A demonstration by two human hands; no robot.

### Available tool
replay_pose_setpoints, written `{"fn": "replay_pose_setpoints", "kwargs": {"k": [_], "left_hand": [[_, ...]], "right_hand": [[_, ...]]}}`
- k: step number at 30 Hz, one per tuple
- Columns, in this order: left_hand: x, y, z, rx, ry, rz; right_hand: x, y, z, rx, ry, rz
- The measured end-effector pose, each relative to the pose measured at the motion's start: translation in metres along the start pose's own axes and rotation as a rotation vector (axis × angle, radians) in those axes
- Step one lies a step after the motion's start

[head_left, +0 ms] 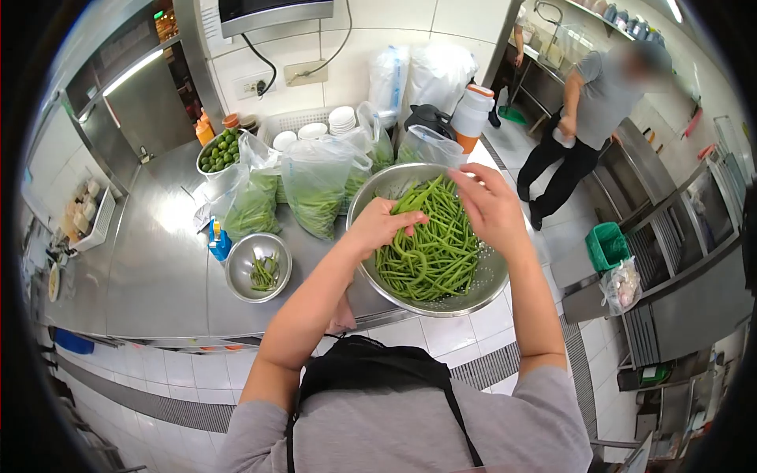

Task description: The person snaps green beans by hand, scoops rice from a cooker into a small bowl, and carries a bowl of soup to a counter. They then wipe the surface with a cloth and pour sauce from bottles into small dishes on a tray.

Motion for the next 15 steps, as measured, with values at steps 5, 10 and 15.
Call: {"fn": "replay_pose_setpoints", "kwargs": {"k": [5,10,15], "left_hand": [[-0.002,0.0,0.004,0.063,0.017,-0.184],[-0.007,-0.003,0.009,0.072,0.06,-0.092],[-0.013,-0.02,0.004,0.075,0.073,-0.224]], "right_hand": [[0.007,0.008,0.0,-0.168,-0.319,0.31],[0.021,0.013,0.013,0.237,-0.148,-0.139],[0.03,0.0,0.008,0.159,0.025,-0.396]]}}
Point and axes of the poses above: each hand's wrist, its own z-axis away from the middle knuckle, its own x-axis out of the palm, y = z × x, the point moved 1 cm from there along -z, towards the middle knuckle, and after that the axes turned 1 degree about -y, right-handed, at the moved point
